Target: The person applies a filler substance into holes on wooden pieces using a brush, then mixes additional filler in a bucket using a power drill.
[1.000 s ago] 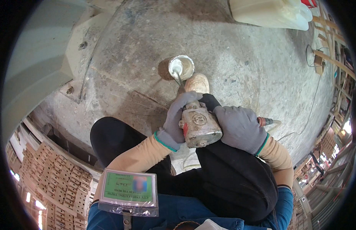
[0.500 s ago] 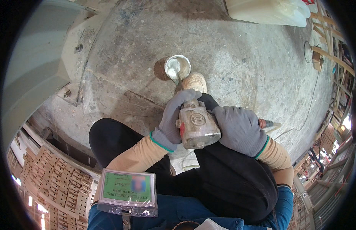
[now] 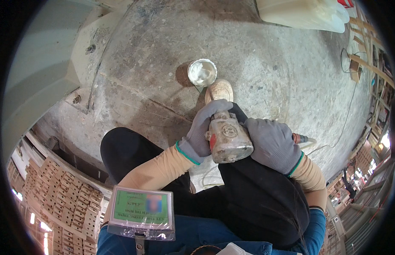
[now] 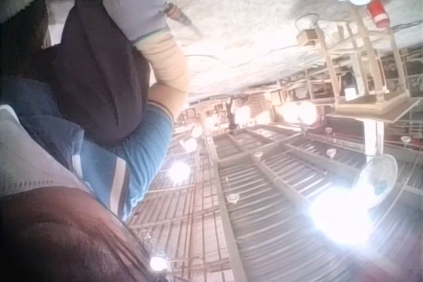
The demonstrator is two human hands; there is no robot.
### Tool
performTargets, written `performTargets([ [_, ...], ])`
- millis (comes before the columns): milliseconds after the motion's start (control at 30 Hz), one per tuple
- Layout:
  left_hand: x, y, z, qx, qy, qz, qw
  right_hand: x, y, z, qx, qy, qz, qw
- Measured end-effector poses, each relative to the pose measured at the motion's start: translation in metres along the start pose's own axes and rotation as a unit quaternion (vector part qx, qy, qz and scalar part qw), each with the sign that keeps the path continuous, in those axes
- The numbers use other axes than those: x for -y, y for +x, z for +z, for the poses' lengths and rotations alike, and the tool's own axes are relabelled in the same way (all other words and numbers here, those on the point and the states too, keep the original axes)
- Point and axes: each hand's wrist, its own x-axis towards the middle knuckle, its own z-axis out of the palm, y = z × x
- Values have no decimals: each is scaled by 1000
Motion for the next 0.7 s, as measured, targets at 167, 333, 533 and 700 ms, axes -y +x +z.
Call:
performTargets([
  [167,5,-5,-12,-43,-7,14,999,5,2,3,-34,-13,-30,999],
  [333,0,-11,-10,-38,-4,51,998,7,7,6,-38,7,-42,998],
  [533,-23,-1,-1,-61,-57,-18,996,8,14,8,-59,-16,-24,998],
  [700,-14,9,2,-19,-51,-13,998,5,8,0,-10,15,29,999],
])
